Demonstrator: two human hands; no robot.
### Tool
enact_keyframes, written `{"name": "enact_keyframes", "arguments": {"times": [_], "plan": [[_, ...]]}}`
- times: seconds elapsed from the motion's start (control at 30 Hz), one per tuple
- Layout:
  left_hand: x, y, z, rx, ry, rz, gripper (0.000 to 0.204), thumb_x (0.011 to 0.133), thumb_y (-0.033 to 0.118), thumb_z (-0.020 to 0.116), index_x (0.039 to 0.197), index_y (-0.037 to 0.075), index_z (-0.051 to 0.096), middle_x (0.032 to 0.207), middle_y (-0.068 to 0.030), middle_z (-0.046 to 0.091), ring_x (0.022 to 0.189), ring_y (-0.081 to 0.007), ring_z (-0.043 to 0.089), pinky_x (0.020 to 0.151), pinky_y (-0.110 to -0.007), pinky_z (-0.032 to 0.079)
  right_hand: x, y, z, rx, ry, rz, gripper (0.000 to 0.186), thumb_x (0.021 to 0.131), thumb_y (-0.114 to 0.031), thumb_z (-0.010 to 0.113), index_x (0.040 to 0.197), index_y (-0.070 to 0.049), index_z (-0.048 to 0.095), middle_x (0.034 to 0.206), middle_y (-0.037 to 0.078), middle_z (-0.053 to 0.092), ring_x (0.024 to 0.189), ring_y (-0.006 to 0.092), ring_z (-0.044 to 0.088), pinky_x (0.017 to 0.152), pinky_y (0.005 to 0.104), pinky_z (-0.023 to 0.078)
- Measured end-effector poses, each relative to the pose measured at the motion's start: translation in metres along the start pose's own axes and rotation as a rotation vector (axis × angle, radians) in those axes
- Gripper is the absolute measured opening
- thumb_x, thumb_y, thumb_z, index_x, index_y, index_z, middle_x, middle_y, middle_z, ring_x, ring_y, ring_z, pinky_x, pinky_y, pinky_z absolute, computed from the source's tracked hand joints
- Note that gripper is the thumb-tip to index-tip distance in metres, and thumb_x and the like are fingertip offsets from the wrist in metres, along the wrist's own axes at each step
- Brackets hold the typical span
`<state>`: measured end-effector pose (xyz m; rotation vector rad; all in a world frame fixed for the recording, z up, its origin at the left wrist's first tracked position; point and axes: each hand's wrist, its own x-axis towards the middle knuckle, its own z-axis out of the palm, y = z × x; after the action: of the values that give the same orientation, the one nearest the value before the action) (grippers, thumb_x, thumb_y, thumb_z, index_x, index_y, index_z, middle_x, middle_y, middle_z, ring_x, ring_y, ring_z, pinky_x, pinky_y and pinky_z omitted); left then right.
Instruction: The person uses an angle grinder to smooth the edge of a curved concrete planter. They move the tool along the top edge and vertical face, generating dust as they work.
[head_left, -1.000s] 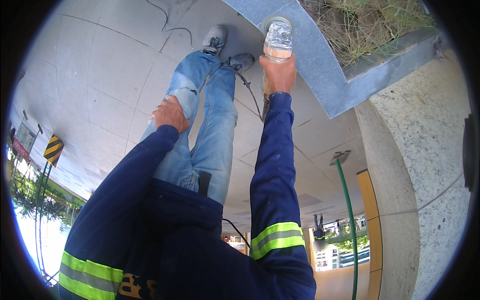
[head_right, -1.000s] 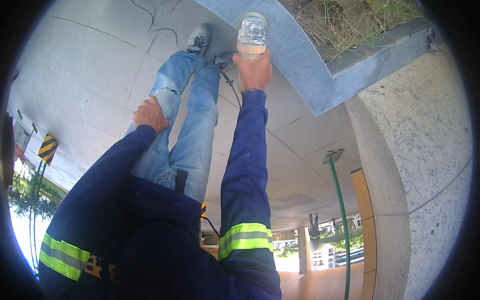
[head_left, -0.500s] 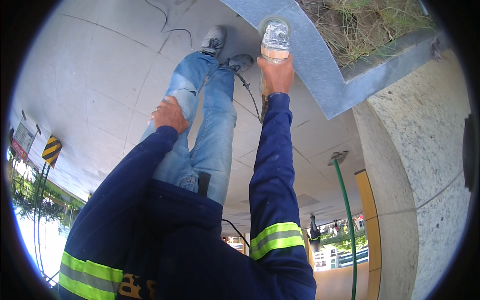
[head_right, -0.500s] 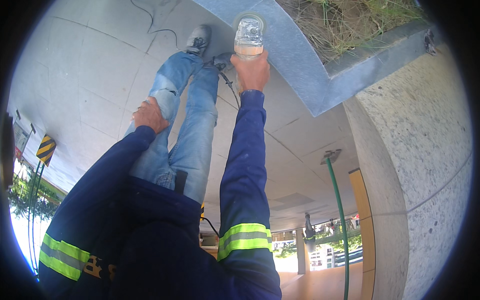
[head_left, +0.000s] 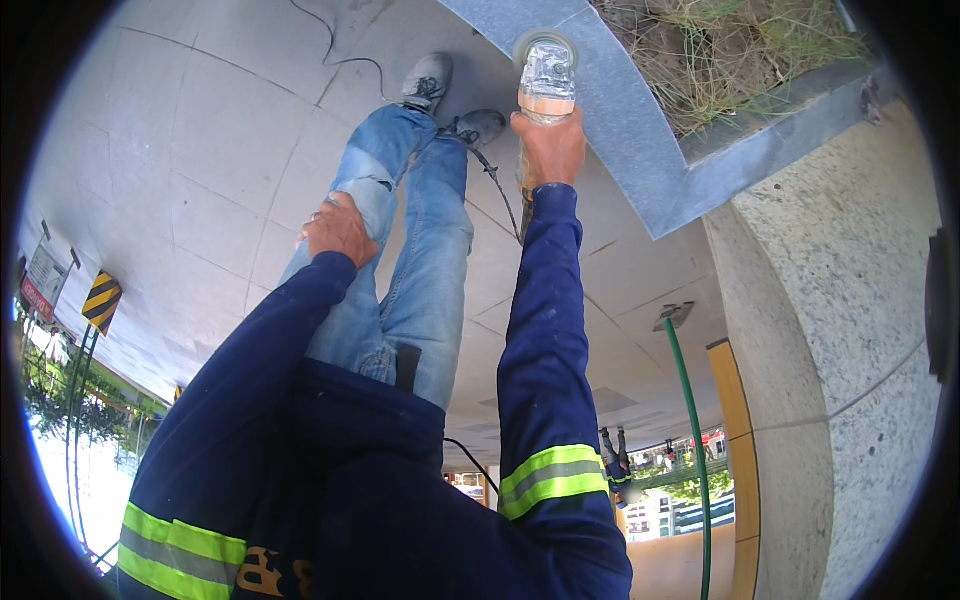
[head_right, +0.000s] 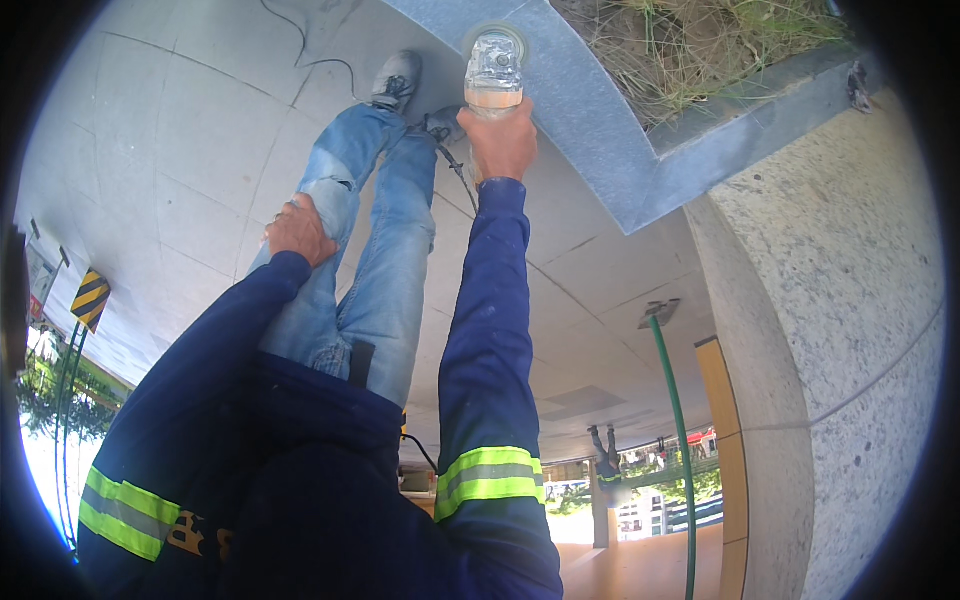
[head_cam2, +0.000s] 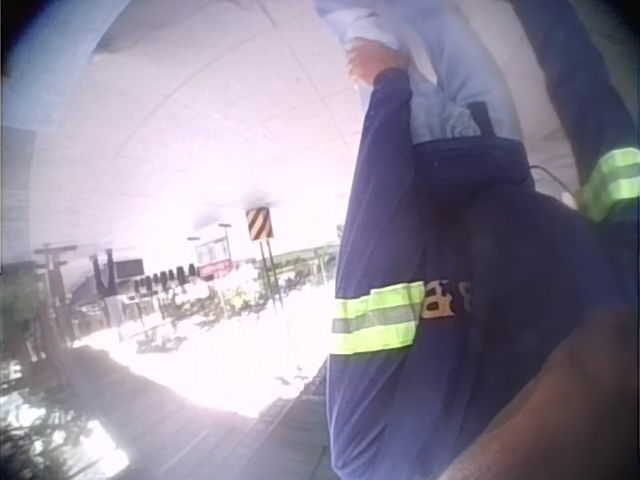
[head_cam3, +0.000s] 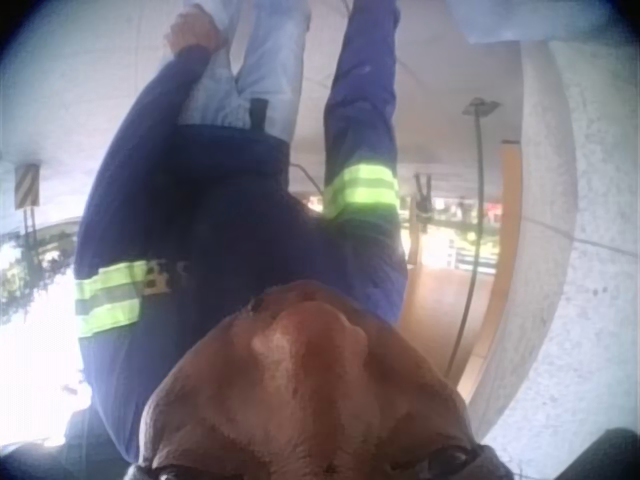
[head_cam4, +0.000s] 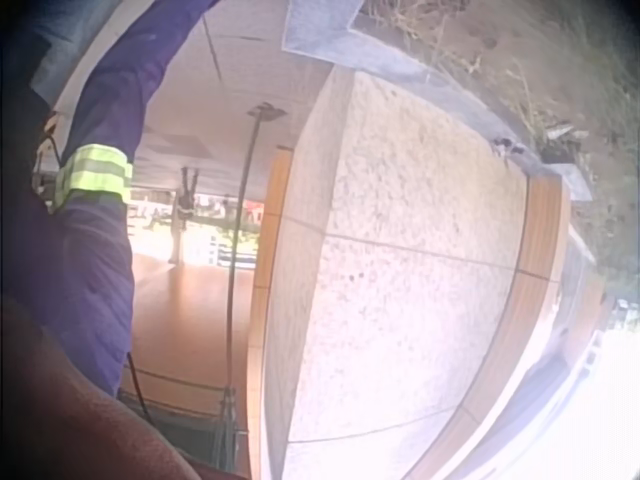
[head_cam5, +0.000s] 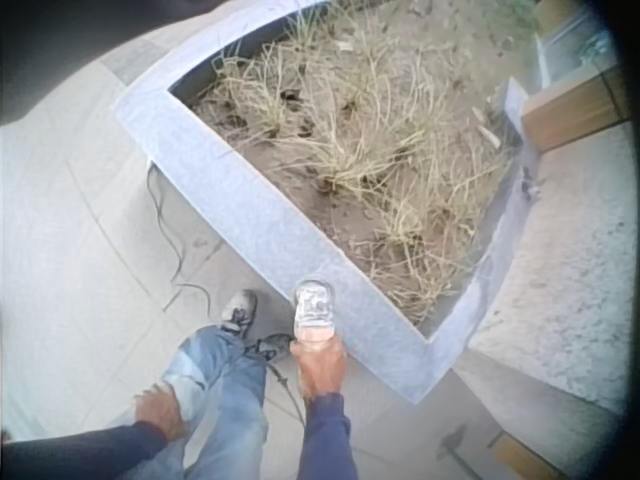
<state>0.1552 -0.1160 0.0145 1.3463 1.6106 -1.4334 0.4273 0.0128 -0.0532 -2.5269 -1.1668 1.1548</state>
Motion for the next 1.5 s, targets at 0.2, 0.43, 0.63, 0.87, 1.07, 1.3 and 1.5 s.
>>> {"name": "enact_keyframes", "arguments": {"times": [0.2, 0.43, 0.63, 0.87, 1.07, 1.3, 1.5], "plan": [[0.0, 0.001, -0.003, -0.006, -0.002, 0.006, 0.109, 0.076, 0.056, 0.087, 0.152, -0.004, 0.038, 0.13, -0.0211, 0.065, 0.115, -0.0407, 0.072, 0.085, -0.071, 0.059, 0.012, 0.007, -0.003, 0.116, 0.04, 0.023, 0.068, 0.068, -0.03, 0.092, 0.121, 0.004, 0.064, 0.11, 0.021, 0.076, 0.1, 0.0359, 0.075, 0.092, 0.0455, 0.057], [0.003, -0.002, 0.001, 0.005, 0.004, 0.003, 0.108, 0.075, 0.057, 0.087, 0.151, -0.005, 0.039, 0.131, -0.0207, 0.065, 0.116, -0.0409, 0.072, 0.086, -0.071, 0.059, 0.0, 0.009, 0.0, 0.05, 0.001, 0.003, 0.07, 0.067, -0.032, 0.093, 0.122, 0.003, 0.064, 0.11, 0.021, 0.076, 0.101, 0.0364, 0.075, 0.093, 0.0456, 0.057], [0.003, -0.002, 0.0, 0.002, 0.018, 0.002, 0.108, 0.075, 0.056, 0.087, 0.151, -0.004, 0.04, 0.13, -0.0204, 0.065, 0.115, -0.0403, 0.072, 0.085, -0.071, 0.059, 0.014, 0.0, 0.0, 0.092, 0.026, 0.017, 0.07, 0.067, -0.031, 0.092, 0.122, 0.002, 0.064, 0.113, 0.021, 0.076, 0.104, 0.0364, 0.074, 0.094, 0.0458, 0.056], [0.003, -0.005, -0.001, 0.009, 0.014, 0.009, 0.108, 0.074, 0.059, 0.087, 0.148, -0.006, 0.041, 0.128, -0.0195, 0.067, 0.112, -0.0394, 0.073, 0.086, -0.07, 0.06, 0.03, 0.027, -0.033, 0.32, 0.141, 0.053, 0.06, 0.071, -0.022, 0.09, 0.121, 0.002, 0.066, 0.113, 0.017, 0.075, 0.1, 0.0307, 0.073, 0.091, 0.0421, 0.056], [0.008, -0.006, 0.006, 0.001, 0.048, 0.064, 0.092, 0.082, 0.045, 0.076, 0.151, -0.006, 0.043, 0.125, -0.0222, 0.067, 0.105, -0.0403, 0.074, 0.081, -0.07, 0.059, 0.006, 0.078, -0.031, 0.349, 0.138, 0.069, 0.058, 0.071, -0.021, 0.089, 0.119, 0.003, 0.067, 0.109, 0.015, 0.076, 0.095, 0.0286, 0.073, 0.09, 0.0391, 0.056], [0.004, -0.002, 0.001, 0.018, 0.052, 0.024, 0.109, 0.071, 0.057, 0.09, 0.145, -0.007, 0.043, 0.127, -0.0216, 0.067, 0.113, -0.0408, 0.073, 0.093, -0.062, 0.06, 0.003, 0.031, -0.011, 0.156, 0.054, 0.057, 0.064, 0.07, -0.028, 0.09, 0.118, 0.004, 0.065, 0.11, 0.022, 0.076, 0.1, 0.0347, 0.075, 0.091, 0.0428, 0.057], [0.005, 0.001, 0.001, 0.015, 0.052, 0.019, 0.108, 0.071, 0.055, 0.091, 0.146, -0.006, 0.043, 0.127, -0.0211, 0.067, 0.114, -0.0397, 0.073, 0.094, -0.062, 0.06, 0.025, 0.022, -0.021, 0.298, 0.096, 0.075, 0.063, 0.071, -0.024, 0.09, 0.122, 0.003, 0.065, 0.111, 0.02, 0.076, 0.1, 0.0329, 0.074, 0.09, 0.043, 0.057]]}}
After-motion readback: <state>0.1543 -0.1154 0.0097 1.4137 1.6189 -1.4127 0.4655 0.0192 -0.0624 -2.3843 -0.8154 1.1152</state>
